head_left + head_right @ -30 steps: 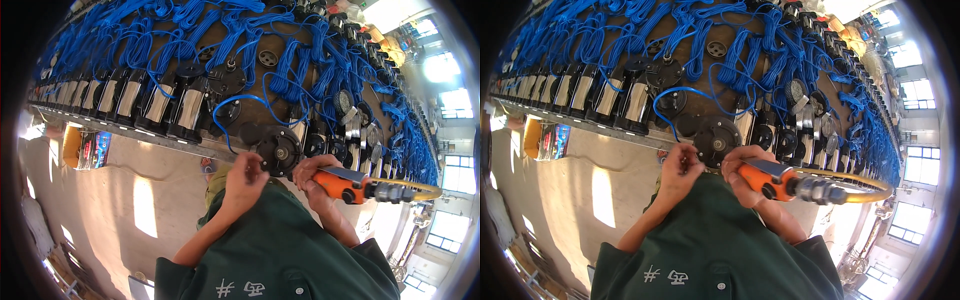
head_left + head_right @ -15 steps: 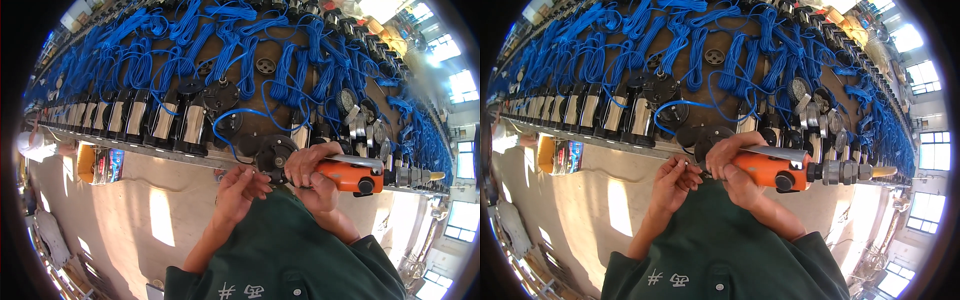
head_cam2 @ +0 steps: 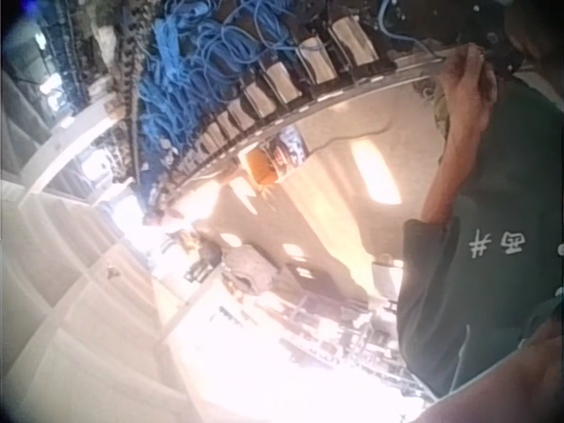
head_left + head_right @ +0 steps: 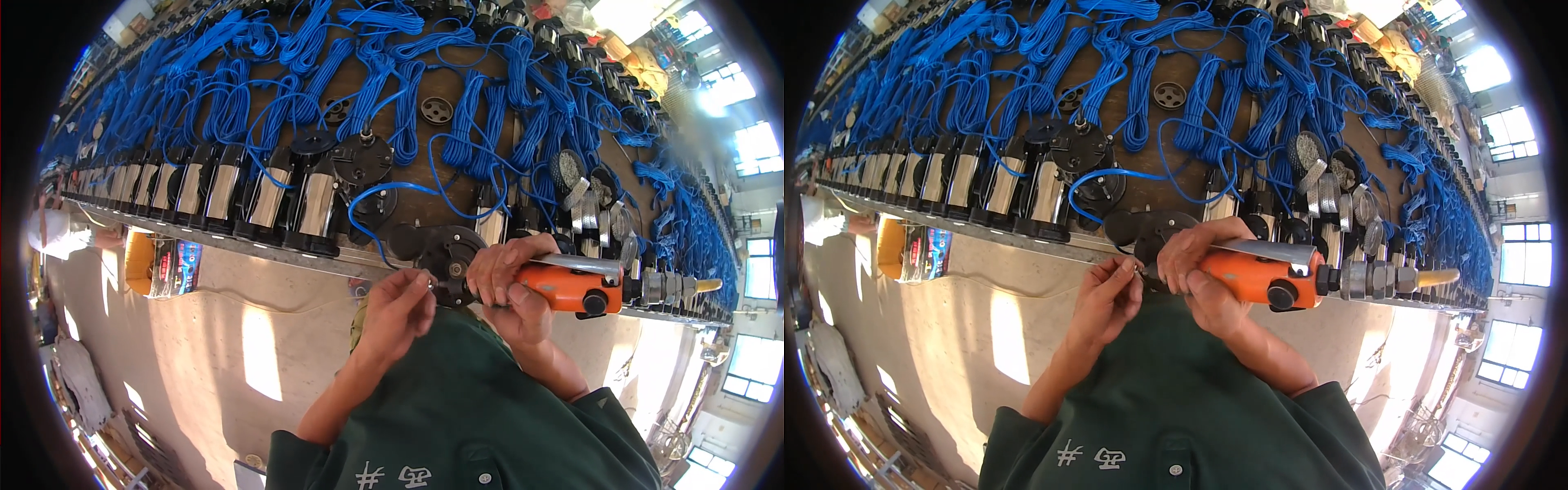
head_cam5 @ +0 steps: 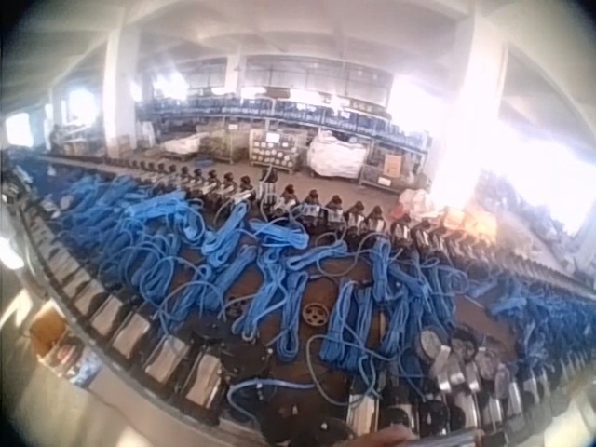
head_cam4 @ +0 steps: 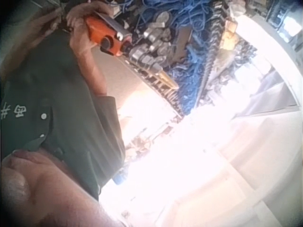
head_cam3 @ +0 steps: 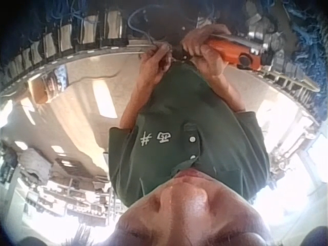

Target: The person assembles water pumps by placing a circular metal plate onto a pump body and securing it using an orange pneumatic screwdriver.

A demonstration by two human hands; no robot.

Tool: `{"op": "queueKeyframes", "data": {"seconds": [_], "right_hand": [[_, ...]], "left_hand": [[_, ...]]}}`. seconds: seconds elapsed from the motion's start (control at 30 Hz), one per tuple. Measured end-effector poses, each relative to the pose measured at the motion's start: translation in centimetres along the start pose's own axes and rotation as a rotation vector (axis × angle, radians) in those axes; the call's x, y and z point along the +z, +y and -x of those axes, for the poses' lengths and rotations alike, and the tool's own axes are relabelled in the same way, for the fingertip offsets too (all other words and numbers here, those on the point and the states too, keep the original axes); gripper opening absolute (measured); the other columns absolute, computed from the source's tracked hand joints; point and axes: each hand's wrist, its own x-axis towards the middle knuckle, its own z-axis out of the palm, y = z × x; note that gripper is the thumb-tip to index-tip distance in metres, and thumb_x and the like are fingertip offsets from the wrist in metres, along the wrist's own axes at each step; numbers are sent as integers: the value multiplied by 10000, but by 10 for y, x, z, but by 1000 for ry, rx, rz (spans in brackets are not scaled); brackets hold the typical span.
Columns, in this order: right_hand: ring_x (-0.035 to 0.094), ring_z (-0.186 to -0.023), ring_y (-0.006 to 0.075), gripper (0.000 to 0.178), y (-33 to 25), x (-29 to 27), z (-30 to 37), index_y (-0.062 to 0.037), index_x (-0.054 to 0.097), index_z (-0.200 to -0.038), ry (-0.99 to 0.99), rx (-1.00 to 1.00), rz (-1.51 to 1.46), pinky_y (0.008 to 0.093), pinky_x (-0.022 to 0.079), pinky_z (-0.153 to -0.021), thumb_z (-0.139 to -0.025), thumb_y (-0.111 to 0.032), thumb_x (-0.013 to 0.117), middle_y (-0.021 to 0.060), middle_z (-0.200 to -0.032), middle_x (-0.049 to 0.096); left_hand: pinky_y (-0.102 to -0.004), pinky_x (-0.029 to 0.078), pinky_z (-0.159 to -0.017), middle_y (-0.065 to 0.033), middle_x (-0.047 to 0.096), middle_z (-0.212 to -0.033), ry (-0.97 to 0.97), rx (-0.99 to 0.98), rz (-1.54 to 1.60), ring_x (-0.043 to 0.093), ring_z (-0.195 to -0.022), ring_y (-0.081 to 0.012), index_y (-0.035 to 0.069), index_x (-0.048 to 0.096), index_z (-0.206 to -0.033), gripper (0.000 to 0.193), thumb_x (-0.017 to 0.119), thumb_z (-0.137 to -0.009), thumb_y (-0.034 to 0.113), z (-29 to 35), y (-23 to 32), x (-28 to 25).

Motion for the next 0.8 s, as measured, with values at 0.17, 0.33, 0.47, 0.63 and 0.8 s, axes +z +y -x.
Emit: {"op": "queueKeyframes", "data": {"seconds": [0.17, 0.33, 0.47, 0.63, 0.8], "right_hand": [[501, -564, 167, 259, 23, -11, -17, 7, 446, -979, 8, 43, 47, 317, 457, -577, -735, 91, 470, 79, -668, 500], [557, -636, 137, 276, 40, -21, -16, 22, 468, -1005, -49, 111, 146, 290, 480, -607, -747, 116, 492, 83, -740, 573], [516, -587, 163, 229, 38, -5, -20, 15, 462, -954, -100, 171, 333, 325, 478, -605, -737, 85, 479, 108, -697, 524], [602, -701, 158, 189, 46, -15, -15, -2, 539, -914, -193, 197, 608, 289, 499, -654, -739, 63, 566, 89, -831, 607], [623, -721, 151, 193, 46, -10, -19, 14, 558, -929, -180, 168, 460, 272, 494, -701, -739, 37, 578, 92, -829, 637]], "left_hand": [[-196, 291, -501, 39, 412, -630, 97, 449, -664, 336, -544, -33, -5, 656, -1108, 215, 604, -904, 41, -23, 0, 1], [-204, 272, -503, 43, 369, -621, 151, 574, -889, 315, -556, -34, -7, 605, -1135, 327, 650, -812, -34, -29, -2, -4], [-215, 278, -497, 27, 365, -612, 157, 591, -825, 315, -551, -40, -3, 520, -1106, 327, 645, -807, -49, -32, -10, -7], [-244, 326, -496, -29, 404, -637, 155, 585, -839, 361, -539, -90, 11, 462, -1064, 287, 609, -826, -54, -29, -11, -8], [-251, 385, -528, -41, 492, -706, 150, 568, -345, 434, -572, -93, 8, 436, -1106, 179, 475, -932, -8, -27, -15, -15]]}}
